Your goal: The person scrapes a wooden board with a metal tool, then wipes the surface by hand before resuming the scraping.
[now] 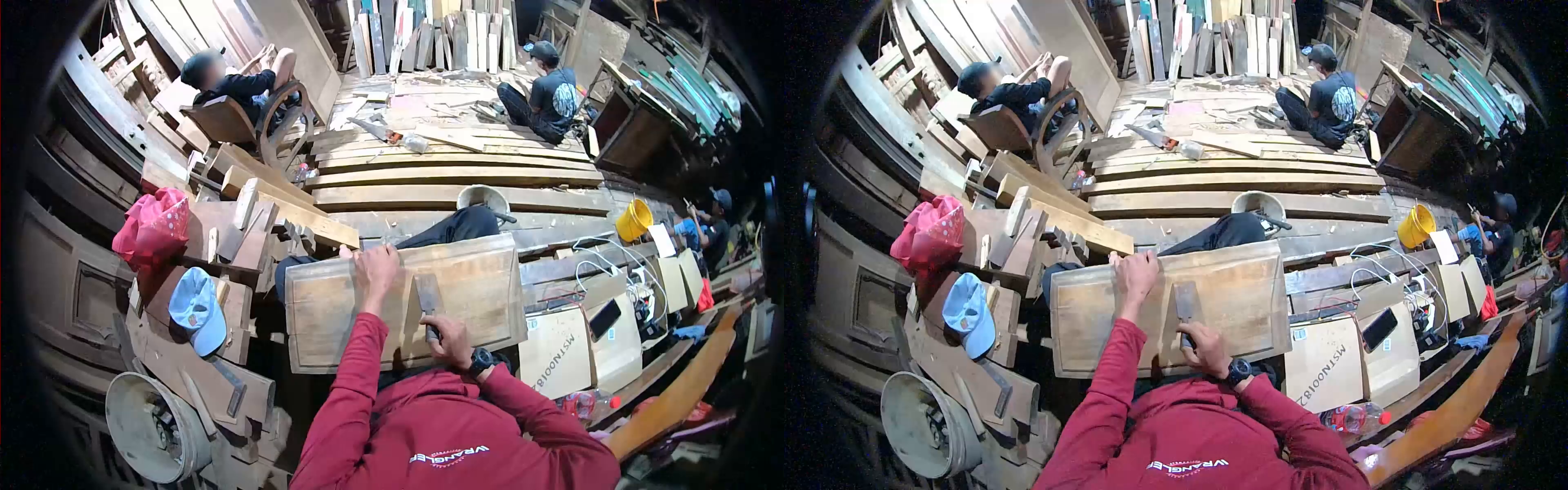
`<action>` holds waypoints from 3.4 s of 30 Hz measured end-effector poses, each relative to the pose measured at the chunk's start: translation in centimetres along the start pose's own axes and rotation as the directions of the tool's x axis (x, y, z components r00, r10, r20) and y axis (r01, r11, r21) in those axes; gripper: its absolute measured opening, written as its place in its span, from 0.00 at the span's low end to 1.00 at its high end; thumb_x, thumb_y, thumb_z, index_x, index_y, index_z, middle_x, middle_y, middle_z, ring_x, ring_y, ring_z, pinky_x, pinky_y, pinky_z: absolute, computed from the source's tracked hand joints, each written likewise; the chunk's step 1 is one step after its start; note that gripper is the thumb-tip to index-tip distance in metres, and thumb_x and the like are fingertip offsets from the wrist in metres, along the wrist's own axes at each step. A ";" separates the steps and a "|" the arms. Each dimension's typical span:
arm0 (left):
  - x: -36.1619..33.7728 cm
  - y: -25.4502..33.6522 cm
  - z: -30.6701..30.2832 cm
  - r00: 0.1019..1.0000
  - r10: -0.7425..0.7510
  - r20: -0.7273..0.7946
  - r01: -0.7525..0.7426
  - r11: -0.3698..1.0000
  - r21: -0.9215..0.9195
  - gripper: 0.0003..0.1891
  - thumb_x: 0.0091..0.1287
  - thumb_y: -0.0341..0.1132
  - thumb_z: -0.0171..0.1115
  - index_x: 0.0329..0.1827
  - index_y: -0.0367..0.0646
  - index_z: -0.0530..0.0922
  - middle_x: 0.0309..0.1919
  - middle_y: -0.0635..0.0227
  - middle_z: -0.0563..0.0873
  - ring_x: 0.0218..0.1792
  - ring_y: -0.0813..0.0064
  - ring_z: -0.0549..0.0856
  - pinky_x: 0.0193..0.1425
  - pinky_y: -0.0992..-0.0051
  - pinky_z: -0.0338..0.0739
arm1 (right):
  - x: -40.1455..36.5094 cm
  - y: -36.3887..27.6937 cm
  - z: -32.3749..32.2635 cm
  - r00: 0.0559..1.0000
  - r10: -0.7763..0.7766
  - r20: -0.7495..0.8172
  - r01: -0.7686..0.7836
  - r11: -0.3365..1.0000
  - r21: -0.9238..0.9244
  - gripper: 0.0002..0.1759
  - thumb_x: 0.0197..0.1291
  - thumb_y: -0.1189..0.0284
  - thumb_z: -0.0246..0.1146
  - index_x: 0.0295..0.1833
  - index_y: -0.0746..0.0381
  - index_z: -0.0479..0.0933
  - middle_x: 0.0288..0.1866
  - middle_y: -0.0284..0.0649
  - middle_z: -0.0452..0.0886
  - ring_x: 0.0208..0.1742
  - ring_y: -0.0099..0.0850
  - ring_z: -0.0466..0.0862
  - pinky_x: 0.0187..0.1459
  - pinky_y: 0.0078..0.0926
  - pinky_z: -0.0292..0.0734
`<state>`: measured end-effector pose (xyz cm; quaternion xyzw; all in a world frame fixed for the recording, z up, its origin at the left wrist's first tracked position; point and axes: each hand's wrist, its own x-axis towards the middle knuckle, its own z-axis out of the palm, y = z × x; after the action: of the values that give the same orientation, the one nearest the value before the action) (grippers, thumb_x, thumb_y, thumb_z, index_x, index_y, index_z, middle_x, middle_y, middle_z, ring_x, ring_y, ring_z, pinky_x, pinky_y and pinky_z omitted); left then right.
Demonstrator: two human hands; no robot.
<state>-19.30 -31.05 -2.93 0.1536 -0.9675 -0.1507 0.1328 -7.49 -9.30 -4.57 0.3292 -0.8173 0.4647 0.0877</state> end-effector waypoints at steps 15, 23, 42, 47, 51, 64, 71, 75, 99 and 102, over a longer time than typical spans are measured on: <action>0.3 0.1 0.5 0.996 -0.002 -0.091 0.005 1.000 0.031 0.27 0.74 0.48 0.52 0.29 0.37 0.91 0.29 0.46 0.90 0.36 0.45 0.89 0.61 0.54 0.74 | 0.1 0.4 -0.1 0.996 -0.003 -0.090 0.010 0.997 0.075 0.21 0.59 0.77 0.62 0.60 0.60 0.79 0.46 0.50 0.85 0.43 0.51 0.86 0.43 0.43 0.82; 0.4 0.2 0.1 1.000 -0.013 -0.016 0.013 1.000 0.002 0.25 0.75 0.46 0.51 0.35 0.35 0.91 0.34 0.42 0.90 0.40 0.45 0.90 0.65 0.55 0.74 | -0.1 0.7 0.2 0.994 -0.040 -0.106 0.045 0.998 0.048 0.21 0.57 0.78 0.63 0.58 0.60 0.80 0.41 0.49 0.83 0.40 0.50 0.85 0.41 0.43 0.80; -0.4 0.5 -0.9 1.000 0.000 -0.021 0.000 1.000 0.010 0.27 0.76 0.47 0.50 0.36 0.34 0.91 0.33 0.44 0.90 0.39 0.46 0.90 0.64 0.53 0.73 | -0.1 -0.1 0.2 1.000 0.003 0.021 -0.003 0.999 -0.038 0.21 0.55 0.76 0.66 0.57 0.60 0.79 0.42 0.50 0.84 0.41 0.51 0.85 0.41 0.42 0.82; 0.3 0.1 0.2 1.000 -0.018 -0.001 0.018 1.000 -0.008 0.27 0.76 0.48 0.50 0.36 0.35 0.91 0.33 0.44 0.90 0.40 0.47 0.90 0.67 0.54 0.71 | 0.3 0.6 0.0 0.998 0.049 -0.038 -0.049 0.999 0.015 0.20 0.57 0.77 0.64 0.57 0.60 0.79 0.44 0.51 0.84 0.42 0.51 0.85 0.42 0.42 0.82; -0.1 -0.3 0.8 1.000 -0.006 -0.005 0.006 1.000 0.006 0.27 0.75 0.47 0.50 0.33 0.35 0.91 0.33 0.43 0.90 0.40 0.47 0.90 0.65 0.54 0.72 | -0.1 0.1 0.7 1.000 0.011 0.005 -0.011 1.000 -0.015 0.19 0.58 0.77 0.64 0.57 0.61 0.79 0.45 0.50 0.84 0.43 0.52 0.85 0.45 0.44 0.81; 0.1 0.4 -0.4 0.999 -0.033 0.021 0.033 0.999 0.007 0.27 0.76 0.48 0.49 0.35 0.36 0.91 0.33 0.45 0.90 0.41 0.46 0.90 0.67 0.55 0.71 | -0.2 1.1 0.2 0.998 -0.004 -0.070 0.008 0.999 0.050 0.22 0.55 0.78 0.63 0.57 0.59 0.80 0.43 0.50 0.84 0.42 0.51 0.85 0.44 0.42 0.82; 0.3 0.1 0.4 0.995 -0.061 0.079 0.063 0.998 -0.020 0.28 0.76 0.49 0.50 0.35 0.33 0.90 0.34 0.44 0.90 0.43 0.46 0.90 0.79 0.48 0.58 | 0.5 1.0 0.4 0.995 0.008 -0.101 -0.003 0.999 0.043 0.20 0.54 0.75 0.66 0.55 0.59 0.81 0.40 0.48 0.83 0.39 0.49 0.85 0.39 0.42 0.81; 0.0 -0.2 0.9 1.000 0.000 -0.029 0.001 1.000 0.011 0.25 0.74 0.46 0.50 0.33 0.40 0.91 0.32 0.46 0.90 0.37 0.45 0.90 0.65 0.52 0.72 | -0.6 0.4 0.6 0.999 0.001 -0.040 0.000 0.999 0.042 0.19 0.54 0.77 0.64 0.54 0.59 0.80 0.38 0.48 0.82 0.38 0.49 0.85 0.39 0.42 0.80; -0.2 0.5 -0.6 0.999 -0.020 0.024 0.020 1.000 0.000 0.27 0.76 0.47 0.49 0.34 0.35 0.91 0.35 0.45 0.91 0.41 0.48 0.90 0.64 0.52 0.74 | -0.3 0.3 0.5 0.999 -0.041 -0.025 0.042 0.999 0.035 0.22 0.57 0.79 0.64 0.59 0.59 0.80 0.45 0.50 0.84 0.43 0.50 0.85 0.43 0.41 0.81; -0.3 -0.1 0.2 1.000 0.019 -0.020 -0.018 1.000 0.022 0.27 0.76 0.47 0.49 0.33 0.36 0.91 0.32 0.46 0.90 0.37 0.47 0.90 0.62 0.53 0.73 | 0.6 0.1 0.3 0.996 0.068 -0.061 -0.068 0.998 0.004 0.22 0.57 0.79 0.64 0.59 0.59 0.79 0.44 0.49 0.84 0.42 0.50 0.85 0.41 0.41 0.81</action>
<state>-19.06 -31.00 -3.20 0.1475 -0.9691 -0.1371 0.1425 -7.95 -9.75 -4.57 0.2870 -0.8246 0.4779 0.0965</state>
